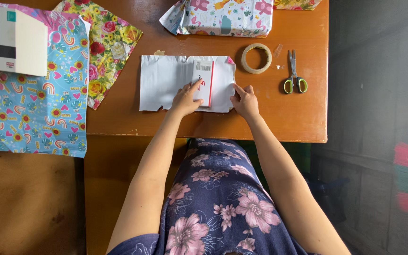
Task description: The person wraps a rectangular box with patterned wrapping paper, folds the edges, and secures them with clear tape. They then place a smaller white box on a sheet of paper and begin to fold the paper around it.
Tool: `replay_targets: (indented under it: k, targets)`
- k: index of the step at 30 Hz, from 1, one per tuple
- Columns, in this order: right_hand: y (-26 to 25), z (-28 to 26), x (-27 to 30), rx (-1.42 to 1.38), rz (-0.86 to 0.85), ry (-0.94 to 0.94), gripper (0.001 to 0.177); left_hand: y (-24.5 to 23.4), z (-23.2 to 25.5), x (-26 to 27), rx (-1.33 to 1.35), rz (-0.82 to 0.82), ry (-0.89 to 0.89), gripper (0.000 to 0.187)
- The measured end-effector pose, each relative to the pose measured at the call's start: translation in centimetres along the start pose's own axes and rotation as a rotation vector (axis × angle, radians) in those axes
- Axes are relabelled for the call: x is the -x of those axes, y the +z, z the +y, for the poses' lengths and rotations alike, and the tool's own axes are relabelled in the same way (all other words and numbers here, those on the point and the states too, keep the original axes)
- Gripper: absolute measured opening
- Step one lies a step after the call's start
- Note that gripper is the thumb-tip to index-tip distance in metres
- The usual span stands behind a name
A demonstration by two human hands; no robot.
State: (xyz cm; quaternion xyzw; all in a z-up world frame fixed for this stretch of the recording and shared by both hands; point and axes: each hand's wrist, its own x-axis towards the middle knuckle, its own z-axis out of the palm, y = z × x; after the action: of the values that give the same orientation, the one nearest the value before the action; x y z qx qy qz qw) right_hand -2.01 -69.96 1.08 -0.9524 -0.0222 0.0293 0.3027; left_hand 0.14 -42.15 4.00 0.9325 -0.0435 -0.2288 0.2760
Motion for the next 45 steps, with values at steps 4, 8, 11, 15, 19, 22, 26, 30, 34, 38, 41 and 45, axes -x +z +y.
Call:
replay_targets:
  k: [4,8,11,15,19,22,26,30,34,38,41,45]
  targets:
    - [0.0,-0.1,0.0,0.014,-0.018,0.013,0.056,0.2,0.4,0.0,-0.044,-0.01,-0.021,0.085]
    - [0.2,0.1,-0.1,0.03,-0.021,0.024,0.056,0.6,0.0,-0.1,-0.031,0.016,-0.009,0.085]
    - [0.4,0.4,0.1,0.015,-0.01,0.011,0.056,1.0,-0.4,-0.2,-0.025,0.039,0.01,0.085]
    - [0.7,0.7,0.1,0.023,0.01,0.016,0.052,1.2,-0.5,-0.3,-0.039,0.051,0.023,0.085]
    - [0.8,0.6,0.3,-0.025,0.029,0.034,0.054,0.9,-0.5,-0.1,-0.033,0.037,0.015,0.086]
    - [0.7,0.4,0.2,-0.063,0.037,0.061,0.056,0.8,-0.4,0.1,-0.03,0.042,0.015,0.086]
    - [0.7,0.5,0.2,-0.079,0.042,0.07,0.058,1.0,-0.6,0.0,-0.028,0.05,0.015,0.081]
    - [0.9,0.7,0.4,-0.075,0.038,0.074,0.057,1.2,-1.1,-0.2,0.003,0.047,0.028,0.069]
    - [0.5,0.1,0.2,-0.082,0.043,0.087,0.057,1.1,-1.5,-0.4,0.059,0.021,0.024,0.069]
    - [-0.2,-2.0,0.0,-0.087,0.077,0.214,0.058,1.8,-2.2,-1.0,0.026,0.031,0.018,0.07]
    - [0.3,-5.8,1.2,-0.041,0.231,0.007,0.059,2.1,-2.9,-1.7,0.201,0.136,0.113,0.079]
    - [2.3,-12.0,1.6,-0.172,0.116,0.032,0.094,2.1,-3.8,-2.2,0.337,0.073,-0.095,0.08]
